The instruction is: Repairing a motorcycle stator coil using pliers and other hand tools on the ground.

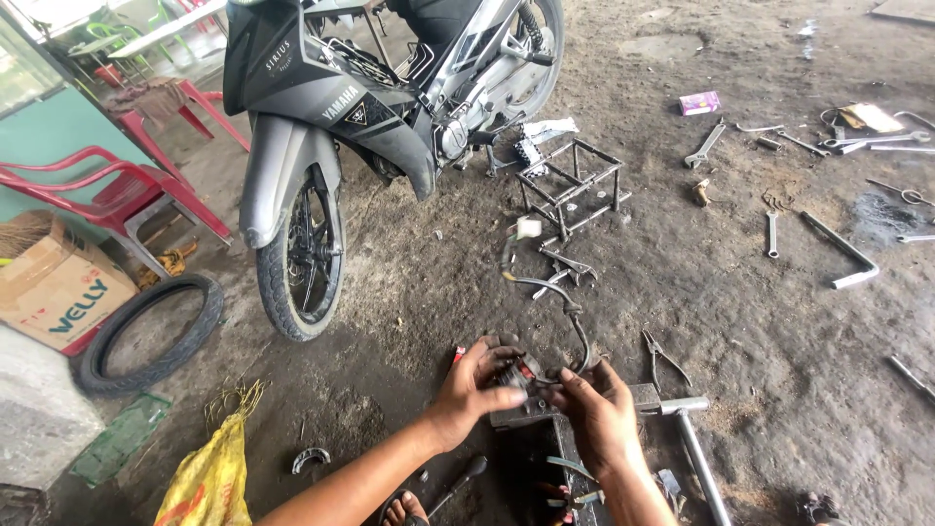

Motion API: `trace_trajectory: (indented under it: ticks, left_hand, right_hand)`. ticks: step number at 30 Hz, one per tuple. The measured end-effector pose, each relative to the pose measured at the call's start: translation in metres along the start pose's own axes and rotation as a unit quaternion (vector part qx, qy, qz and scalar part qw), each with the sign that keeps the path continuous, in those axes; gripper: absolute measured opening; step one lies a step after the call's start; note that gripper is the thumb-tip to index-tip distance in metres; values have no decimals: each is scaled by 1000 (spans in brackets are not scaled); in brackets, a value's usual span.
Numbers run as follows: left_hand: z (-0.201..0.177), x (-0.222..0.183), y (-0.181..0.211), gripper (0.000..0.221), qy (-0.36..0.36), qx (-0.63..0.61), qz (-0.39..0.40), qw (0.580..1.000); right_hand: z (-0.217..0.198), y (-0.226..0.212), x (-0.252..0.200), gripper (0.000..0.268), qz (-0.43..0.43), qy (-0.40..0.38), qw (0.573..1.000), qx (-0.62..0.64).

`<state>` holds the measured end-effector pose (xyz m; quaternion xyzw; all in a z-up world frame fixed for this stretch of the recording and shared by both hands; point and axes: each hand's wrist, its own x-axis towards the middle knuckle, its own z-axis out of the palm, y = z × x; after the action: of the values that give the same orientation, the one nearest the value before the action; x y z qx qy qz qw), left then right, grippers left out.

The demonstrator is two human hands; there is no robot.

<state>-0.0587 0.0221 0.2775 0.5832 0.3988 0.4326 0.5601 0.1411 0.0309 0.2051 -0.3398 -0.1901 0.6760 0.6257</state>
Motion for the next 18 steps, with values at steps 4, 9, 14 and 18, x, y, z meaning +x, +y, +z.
trace_trajectory:
  ticks: [4, 9, 14, 18]
  left_hand:
    - [13, -10, 31, 90, 7, 187, 110, 976]
    - [15, -16, 33, 90, -34, 389, 230, 891]
    - [15, -16, 32, 88, -56, 447, 303, 840]
    - [14, -17, 35, 84, -45, 452, 296, 840]
  right_hand:
    - [5, 5, -3, 16, 39, -33, 995, 82]
    - [-9, 28, 8, 21, 149, -75, 973, 162]
    - [-17, 37, 12, 20, 172, -105, 946, 253]
    - [-5, 19, 0, 21, 114, -113, 961, 227]
